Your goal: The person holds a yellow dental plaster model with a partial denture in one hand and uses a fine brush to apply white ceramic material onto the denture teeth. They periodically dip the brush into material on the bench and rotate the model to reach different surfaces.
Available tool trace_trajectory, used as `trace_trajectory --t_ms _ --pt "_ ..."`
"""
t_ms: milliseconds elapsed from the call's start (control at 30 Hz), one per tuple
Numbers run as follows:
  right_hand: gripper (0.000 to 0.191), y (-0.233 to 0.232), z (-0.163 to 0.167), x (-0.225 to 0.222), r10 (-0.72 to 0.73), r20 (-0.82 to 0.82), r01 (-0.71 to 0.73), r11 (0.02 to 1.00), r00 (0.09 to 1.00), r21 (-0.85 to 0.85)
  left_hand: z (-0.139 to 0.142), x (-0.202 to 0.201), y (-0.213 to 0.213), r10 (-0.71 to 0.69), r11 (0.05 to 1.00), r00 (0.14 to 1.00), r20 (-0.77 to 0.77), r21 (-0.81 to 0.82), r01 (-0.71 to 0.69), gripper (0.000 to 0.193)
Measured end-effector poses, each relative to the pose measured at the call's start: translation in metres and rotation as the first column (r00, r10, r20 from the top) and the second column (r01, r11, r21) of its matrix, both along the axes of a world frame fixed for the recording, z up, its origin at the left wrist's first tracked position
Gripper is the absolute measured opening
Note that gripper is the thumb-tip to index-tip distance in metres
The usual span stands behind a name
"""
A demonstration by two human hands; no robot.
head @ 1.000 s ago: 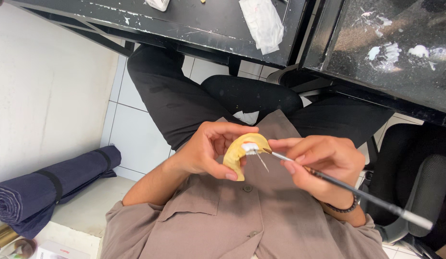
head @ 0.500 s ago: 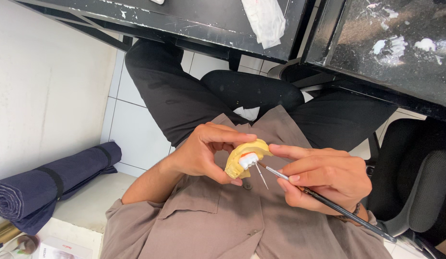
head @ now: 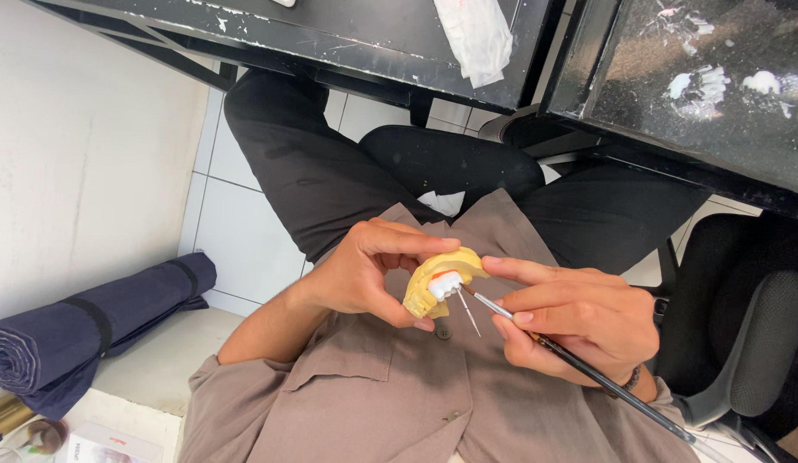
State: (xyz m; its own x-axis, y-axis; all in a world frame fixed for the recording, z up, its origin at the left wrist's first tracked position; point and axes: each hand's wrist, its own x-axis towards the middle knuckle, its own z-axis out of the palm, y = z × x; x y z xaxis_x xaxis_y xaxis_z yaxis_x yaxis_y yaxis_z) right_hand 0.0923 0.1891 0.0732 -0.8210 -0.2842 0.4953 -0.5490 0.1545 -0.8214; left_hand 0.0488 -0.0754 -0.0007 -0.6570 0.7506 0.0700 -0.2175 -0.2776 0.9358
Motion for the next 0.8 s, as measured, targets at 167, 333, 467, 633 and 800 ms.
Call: trace_trajectory --t_ms 167,333,467,633,800 --pt "0.024 0.001 -0.001 0.001 0.005 -0.006 -0.005 1.0 1.0 0.005 -0.002 0.0 0.0 -0.002 1.0 1.0 -0.001 0.012 0.002 0.083" --pt "0.025 0.002 -0.002 0.002 0.012 0.002 -0.012 1.0 1.0 0.023 -0.001 0.0 0.0 -0.007 1.0 1.0 0.003 0.011 0.007 0.083" --pt "0.024 0.002 -0.005 0.001 0.014 -0.005 -0.014 0.997 1.0 -0.078 0.002 0.001 0.0 -0.029 0.998 0.998 0.052 0.049 0.027 0.085" --pt "0.025 0.003 -0.007 0.002 -0.035 -0.024 0.033 0.997 0.999 -0.07 0.006 0.002 0.004 -0.122 0.985 0.951 0.283 0.154 0.08 0.086" --pt "0.022 0.0 -0.008 0.004 -0.08 -0.012 0.078 0.993 0.997 -0.084 0.007 0.008 0.013 0.0 0.993 0.985 0.174 0.115 -0.02 0.08"
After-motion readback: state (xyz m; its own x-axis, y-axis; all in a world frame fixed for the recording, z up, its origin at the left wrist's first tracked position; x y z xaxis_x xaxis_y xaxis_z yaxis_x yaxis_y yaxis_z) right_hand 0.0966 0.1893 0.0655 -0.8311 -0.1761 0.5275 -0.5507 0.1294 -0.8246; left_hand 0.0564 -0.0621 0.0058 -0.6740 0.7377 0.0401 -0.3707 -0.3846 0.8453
